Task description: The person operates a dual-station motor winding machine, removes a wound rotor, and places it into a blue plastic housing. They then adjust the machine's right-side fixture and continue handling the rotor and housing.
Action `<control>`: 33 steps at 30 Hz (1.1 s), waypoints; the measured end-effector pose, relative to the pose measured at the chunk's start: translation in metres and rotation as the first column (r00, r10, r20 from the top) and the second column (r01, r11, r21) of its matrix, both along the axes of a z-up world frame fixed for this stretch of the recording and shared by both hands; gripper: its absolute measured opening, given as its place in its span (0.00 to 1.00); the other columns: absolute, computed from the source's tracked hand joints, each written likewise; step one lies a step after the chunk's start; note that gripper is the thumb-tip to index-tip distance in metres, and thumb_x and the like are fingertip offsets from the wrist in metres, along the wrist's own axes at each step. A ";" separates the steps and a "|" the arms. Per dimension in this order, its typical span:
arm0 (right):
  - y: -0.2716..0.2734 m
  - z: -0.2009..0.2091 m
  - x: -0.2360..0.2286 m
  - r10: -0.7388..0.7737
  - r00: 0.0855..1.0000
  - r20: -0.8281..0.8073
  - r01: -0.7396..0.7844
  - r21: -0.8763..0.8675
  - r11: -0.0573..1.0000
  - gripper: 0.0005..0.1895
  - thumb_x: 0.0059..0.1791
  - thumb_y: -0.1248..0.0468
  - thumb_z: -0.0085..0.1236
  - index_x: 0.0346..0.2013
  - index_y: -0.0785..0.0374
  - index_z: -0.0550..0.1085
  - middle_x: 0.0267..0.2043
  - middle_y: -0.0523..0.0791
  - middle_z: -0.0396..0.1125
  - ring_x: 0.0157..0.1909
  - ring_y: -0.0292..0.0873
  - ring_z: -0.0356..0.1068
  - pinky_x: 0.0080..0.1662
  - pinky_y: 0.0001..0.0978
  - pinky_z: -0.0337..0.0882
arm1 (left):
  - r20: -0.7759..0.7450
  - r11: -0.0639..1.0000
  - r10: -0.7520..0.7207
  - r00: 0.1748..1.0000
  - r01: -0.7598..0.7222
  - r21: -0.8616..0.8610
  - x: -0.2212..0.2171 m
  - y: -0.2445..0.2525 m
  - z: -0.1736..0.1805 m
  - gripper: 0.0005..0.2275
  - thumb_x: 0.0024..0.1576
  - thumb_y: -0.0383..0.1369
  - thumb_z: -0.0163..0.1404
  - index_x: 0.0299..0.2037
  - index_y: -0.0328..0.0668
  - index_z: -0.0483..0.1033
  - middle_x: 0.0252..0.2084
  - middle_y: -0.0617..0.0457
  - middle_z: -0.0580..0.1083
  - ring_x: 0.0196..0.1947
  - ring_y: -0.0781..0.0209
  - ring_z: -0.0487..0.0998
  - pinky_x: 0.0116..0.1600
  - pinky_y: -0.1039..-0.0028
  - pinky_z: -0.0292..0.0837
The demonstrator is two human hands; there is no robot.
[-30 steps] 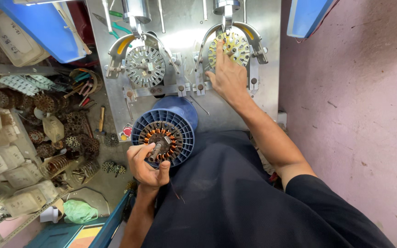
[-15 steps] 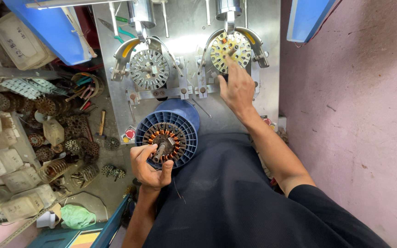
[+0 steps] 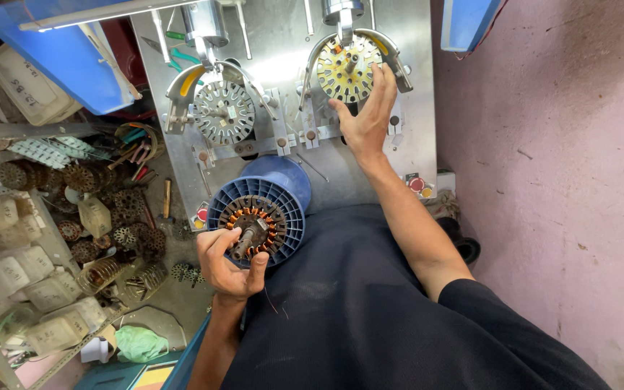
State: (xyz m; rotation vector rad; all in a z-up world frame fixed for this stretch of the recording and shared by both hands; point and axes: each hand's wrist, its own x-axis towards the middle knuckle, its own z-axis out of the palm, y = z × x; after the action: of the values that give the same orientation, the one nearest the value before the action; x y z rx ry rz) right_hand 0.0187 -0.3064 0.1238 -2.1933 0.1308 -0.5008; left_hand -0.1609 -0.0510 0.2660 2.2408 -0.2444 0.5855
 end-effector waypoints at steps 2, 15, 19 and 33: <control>0.001 -0.005 0.002 -0.025 0.999 0.021 0.025 0.003 1.000 0.47 0.44 0.60 0.79 0.70 0.64 0.58 0.74 0.55 0.48 0.74 0.58 0.53 0.73 0.47 0.60 | -0.011 1.000 0.014 1.000 -0.013 0.006 0.000 0.001 0.001 0.24 0.60 0.49 0.55 0.50 0.32 0.69 0.45 0.46 0.68 0.40 0.56 0.70 0.44 0.69 0.69; 0.001 0.002 -0.010 0.083 0.996 -0.012 -0.083 -0.007 0.997 0.48 0.46 0.67 0.77 0.73 0.65 0.54 0.76 0.58 0.47 0.79 0.62 0.48 0.77 0.50 0.51 | -0.085 0.992 -0.005 0.996 -0.006 -0.128 -0.015 0.012 0.015 0.22 0.52 0.33 0.67 0.52 0.35 0.70 0.49 0.46 0.69 0.38 0.60 0.72 0.44 0.72 0.71; 0.004 0.041 -0.037 0.185 0.983 -0.007 -0.185 -0.033 0.982 0.46 0.49 0.70 0.77 0.74 0.60 0.56 0.79 0.59 0.42 0.81 0.62 0.43 0.78 0.55 0.50 | -0.065 0.988 -0.013 0.998 0.003 -0.154 -0.030 0.027 0.020 0.22 0.53 0.31 0.65 0.53 0.34 0.70 0.49 0.46 0.71 0.40 0.58 0.73 0.47 0.71 0.73; 0.097 0.208 -0.141 0.868 0.494 -0.054 -0.869 0.006 0.495 0.28 0.44 0.75 0.72 0.58 0.66 0.73 0.46 0.48 0.71 0.44 0.41 0.74 0.46 0.32 0.75 | 0.146 0.968 -0.143 0.979 0.169 -0.185 -0.040 0.067 0.051 0.07 0.56 0.24 0.63 0.39 0.35 0.78 0.36 0.51 0.76 0.33 0.58 0.78 0.38 0.70 0.74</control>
State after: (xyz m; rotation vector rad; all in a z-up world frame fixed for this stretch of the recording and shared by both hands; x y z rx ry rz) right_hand -0.1219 -0.2092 0.3317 -1.9575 -0.9532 0.1571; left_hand -0.2012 0.0159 0.3173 1.9748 -0.4088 0.6436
